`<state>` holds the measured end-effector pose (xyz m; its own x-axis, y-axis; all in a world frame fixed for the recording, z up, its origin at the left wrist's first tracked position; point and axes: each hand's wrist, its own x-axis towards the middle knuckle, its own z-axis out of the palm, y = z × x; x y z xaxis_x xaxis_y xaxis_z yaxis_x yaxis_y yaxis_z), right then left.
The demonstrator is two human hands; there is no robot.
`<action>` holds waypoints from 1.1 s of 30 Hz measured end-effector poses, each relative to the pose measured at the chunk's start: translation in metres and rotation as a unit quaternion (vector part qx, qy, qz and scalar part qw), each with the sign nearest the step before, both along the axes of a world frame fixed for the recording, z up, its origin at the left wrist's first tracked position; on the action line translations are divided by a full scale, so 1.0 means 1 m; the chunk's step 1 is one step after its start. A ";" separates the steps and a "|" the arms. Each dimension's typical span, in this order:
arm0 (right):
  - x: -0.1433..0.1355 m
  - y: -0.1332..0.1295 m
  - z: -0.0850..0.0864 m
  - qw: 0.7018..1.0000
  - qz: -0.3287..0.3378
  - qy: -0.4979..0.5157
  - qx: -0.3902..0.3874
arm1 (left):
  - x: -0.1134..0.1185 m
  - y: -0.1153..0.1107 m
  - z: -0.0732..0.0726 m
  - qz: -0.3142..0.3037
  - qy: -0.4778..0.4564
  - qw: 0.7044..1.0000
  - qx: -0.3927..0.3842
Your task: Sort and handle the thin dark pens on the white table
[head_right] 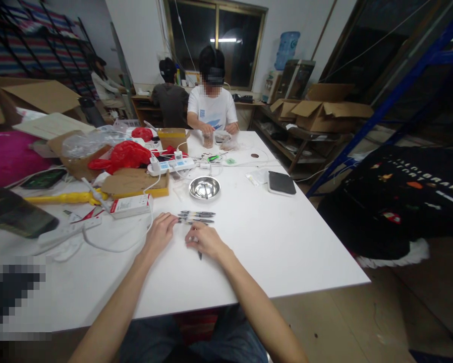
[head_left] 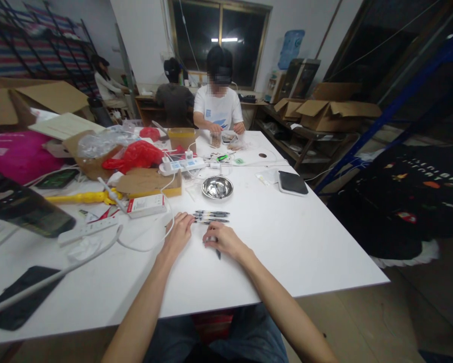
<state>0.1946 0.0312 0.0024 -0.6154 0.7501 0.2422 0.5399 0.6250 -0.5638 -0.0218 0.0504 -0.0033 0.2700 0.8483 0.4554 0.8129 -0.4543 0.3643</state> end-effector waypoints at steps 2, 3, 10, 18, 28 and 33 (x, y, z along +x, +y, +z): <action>-0.004 -0.002 0.000 1.000 0.010 -0.005 0.002 | -0.001 0.004 0.000 -0.007 0.002 1.000 0.001; -0.006 -0.003 -0.001 1.000 0.013 -0.008 0.005 | 0.000 0.005 0.000 -0.008 0.003 1.000 -0.001; -0.010 -0.004 -0.006 0.998 0.024 -0.003 0.050 | 0.007 0.005 0.000 -0.035 0.017 0.999 -0.009; -0.013 -0.001 -0.008 0.995 0.007 -0.046 0.090 | 0.007 0.007 -0.001 -0.045 0.012 0.999 0.001; -0.005 0.006 -0.004 0.996 0.018 0.041 0.075 | 0.006 0.010 -0.005 -0.060 0.013 0.998 0.014; -0.005 0.011 -0.007 0.997 0.029 0.021 0.061 | 0.005 0.011 -0.007 -0.058 0.017 0.998 0.022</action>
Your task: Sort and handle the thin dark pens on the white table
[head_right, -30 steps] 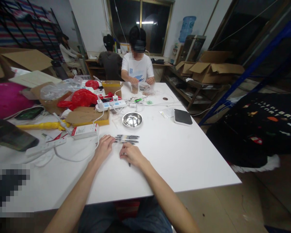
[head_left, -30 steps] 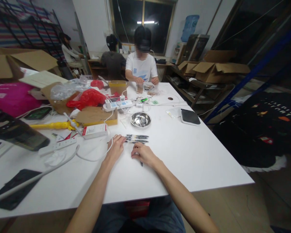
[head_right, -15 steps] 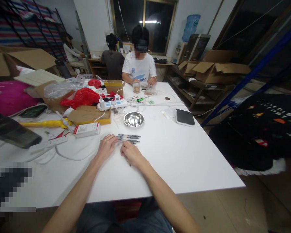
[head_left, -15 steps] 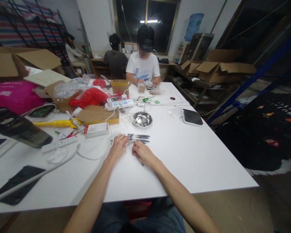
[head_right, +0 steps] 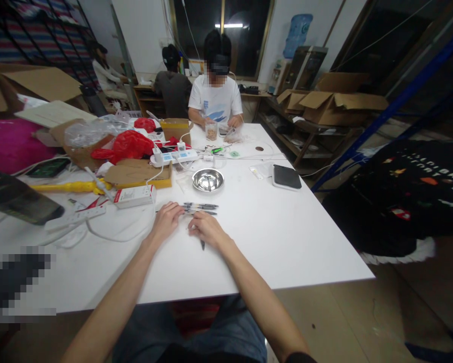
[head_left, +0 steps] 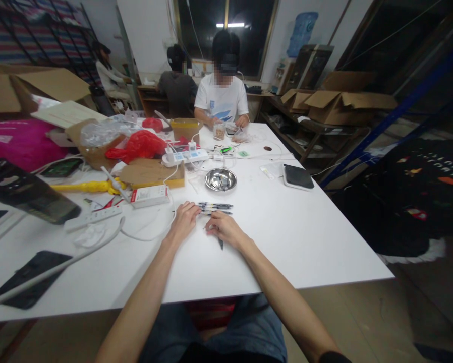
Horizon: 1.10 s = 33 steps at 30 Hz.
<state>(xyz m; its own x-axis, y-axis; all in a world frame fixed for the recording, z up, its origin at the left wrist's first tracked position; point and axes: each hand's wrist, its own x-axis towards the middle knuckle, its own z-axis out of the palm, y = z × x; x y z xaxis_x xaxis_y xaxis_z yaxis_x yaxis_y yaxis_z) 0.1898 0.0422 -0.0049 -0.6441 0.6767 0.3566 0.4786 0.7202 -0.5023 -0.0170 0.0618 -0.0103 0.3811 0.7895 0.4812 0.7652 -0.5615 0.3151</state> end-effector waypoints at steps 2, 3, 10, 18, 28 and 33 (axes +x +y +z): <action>0.000 0.002 -0.002 1.000 0.003 -0.013 -0.005 | 0.000 0.000 0.000 0.001 -0.001 1.000 0.002; -0.001 0.003 -0.003 1.000 0.003 -0.017 -0.007 | 0.000 0.000 0.001 0.001 -0.001 1.000 0.002; 0.000 0.002 -0.005 1.000 0.004 0.010 -0.007 | 0.001 -0.002 0.001 -0.006 0.000 1.000 0.001; 0.015 0.004 0.000 0.998 -0.028 0.051 -0.026 | 0.002 -0.012 0.003 -0.003 -0.021 1.000 0.003; 0.002 0.001 -0.004 0.999 -0.047 -0.003 0.013 | 0.003 -0.016 0.000 0.037 -0.077 0.996 -0.011; -0.010 0.006 -0.004 0.997 -0.029 -0.029 0.059 | 0.004 -0.013 0.000 0.045 -0.060 0.997 -0.008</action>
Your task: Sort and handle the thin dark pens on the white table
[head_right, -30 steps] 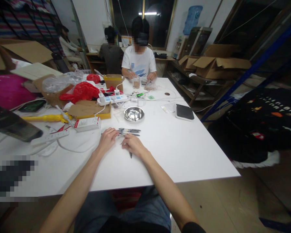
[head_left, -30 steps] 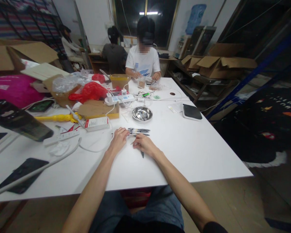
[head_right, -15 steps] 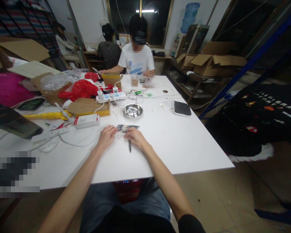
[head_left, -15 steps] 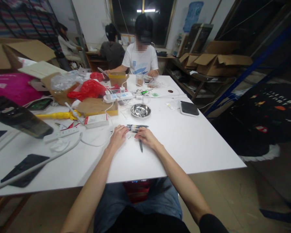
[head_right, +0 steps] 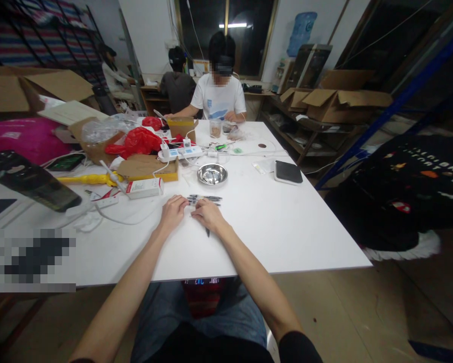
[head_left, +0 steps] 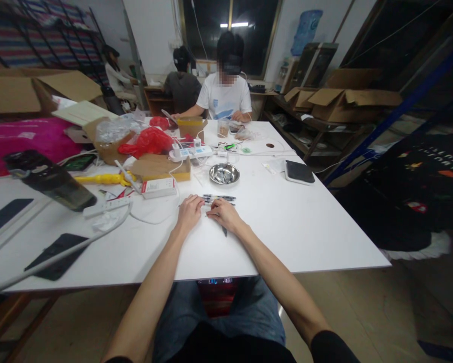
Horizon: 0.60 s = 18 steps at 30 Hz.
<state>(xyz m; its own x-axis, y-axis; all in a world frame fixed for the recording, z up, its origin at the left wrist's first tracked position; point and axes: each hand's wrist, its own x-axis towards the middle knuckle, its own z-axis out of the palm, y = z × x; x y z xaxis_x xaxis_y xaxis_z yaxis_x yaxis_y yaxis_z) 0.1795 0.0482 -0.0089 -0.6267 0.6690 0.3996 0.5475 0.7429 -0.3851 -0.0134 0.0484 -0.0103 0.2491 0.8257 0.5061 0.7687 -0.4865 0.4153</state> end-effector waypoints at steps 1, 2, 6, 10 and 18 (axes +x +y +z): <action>-0.001 0.000 0.000 1.000 -0.001 -0.003 0.003 | 0.000 0.001 0.000 -0.003 0.009 1.000 0.001; -0.002 0.000 0.000 1.000 -0.003 -0.004 0.005 | 0.001 0.002 0.000 -0.005 0.017 1.000 0.002; -0.004 -0.001 0.001 1.000 -0.003 0.007 0.005 | 0.004 0.005 0.001 -0.007 0.022 1.000 0.007; -0.004 -0.001 0.001 1.000 0.012 0.017 -0.005 | 0.003 0.005 0.001 -0.004 0.003 1.000 0.006; 0.021 -0.008 0.004 0.986 -0.076 0.134 -0.067 | 0.007 -0.002 0.003 -0.016 0.005 1.000 0.004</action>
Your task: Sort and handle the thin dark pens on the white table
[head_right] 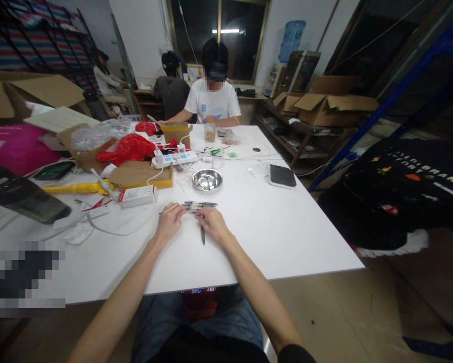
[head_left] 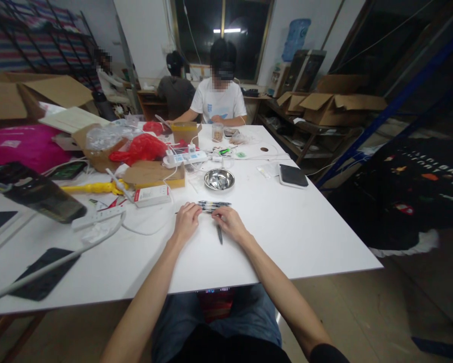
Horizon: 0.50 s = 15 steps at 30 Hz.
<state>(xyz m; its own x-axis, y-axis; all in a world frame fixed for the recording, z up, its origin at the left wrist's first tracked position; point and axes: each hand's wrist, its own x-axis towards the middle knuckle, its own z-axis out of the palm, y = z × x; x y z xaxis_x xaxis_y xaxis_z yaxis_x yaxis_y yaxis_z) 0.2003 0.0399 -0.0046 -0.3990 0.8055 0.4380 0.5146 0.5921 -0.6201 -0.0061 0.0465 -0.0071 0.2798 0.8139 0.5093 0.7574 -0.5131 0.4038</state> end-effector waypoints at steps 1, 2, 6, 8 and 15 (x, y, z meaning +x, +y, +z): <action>0.003 0.000 0.001 0.999 -0.030 0.029 -0.014 | 0.001 -0.001 0.000 -0.007 0.001 1.000 -0.001; 0.005 0.000 0.003 0.997 -0.051 0.058 -0.026 | 0.003 -0.001 0.001 -0.013 0.001 1.000 0.000; 0.004 0.002 0.004 0.988 -0.057 0.136 -0.049 | 0.005 -0.003 0.002 -0.017 -0.007 1.000 -0.002; 0.002 0.003 0.003 0.985 -0.054 0.155 -0.051 | 0.004 -0.004 0.001 -0.016 -0.010 1.000 -0.003; -0.002 0.000 0.007 0.977 -0.063 0.187 -0.077 | 0.004 -0.005 0.000 -0.010 -0.011 1.000 0.003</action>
